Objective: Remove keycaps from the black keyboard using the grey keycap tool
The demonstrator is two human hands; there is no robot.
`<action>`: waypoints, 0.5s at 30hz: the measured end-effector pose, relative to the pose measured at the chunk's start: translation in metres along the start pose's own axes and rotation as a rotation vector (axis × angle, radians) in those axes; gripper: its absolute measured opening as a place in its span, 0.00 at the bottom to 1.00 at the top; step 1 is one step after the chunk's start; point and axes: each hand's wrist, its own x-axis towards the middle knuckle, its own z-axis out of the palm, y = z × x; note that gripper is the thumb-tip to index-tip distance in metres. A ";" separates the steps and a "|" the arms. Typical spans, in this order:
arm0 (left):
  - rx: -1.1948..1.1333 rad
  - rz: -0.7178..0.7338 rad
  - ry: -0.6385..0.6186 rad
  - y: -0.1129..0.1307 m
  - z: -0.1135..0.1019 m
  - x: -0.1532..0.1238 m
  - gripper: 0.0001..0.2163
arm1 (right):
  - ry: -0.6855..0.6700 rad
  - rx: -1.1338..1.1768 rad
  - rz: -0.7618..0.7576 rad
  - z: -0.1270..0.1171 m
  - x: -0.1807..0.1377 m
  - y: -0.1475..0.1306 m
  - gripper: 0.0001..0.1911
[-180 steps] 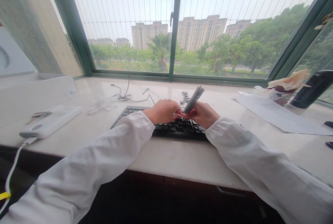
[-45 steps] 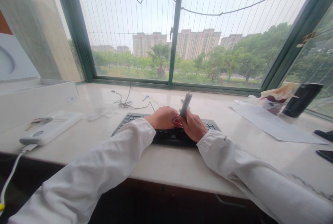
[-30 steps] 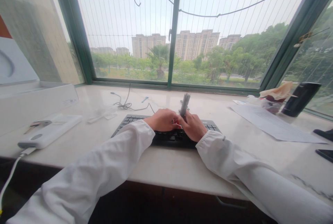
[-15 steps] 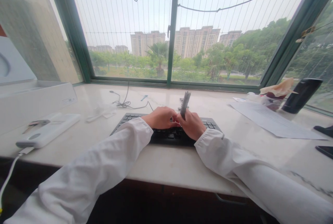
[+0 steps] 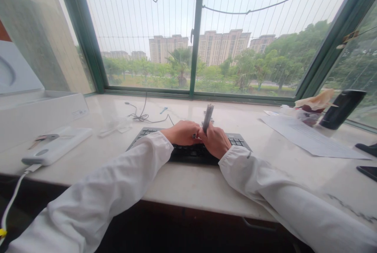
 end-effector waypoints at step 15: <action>-0.050 0.022 -0.026 -0.002 -0.003 -0.001 0.07 | -0.003 -0.068 -0.013 -0.001 -0.002 -0.003 0.16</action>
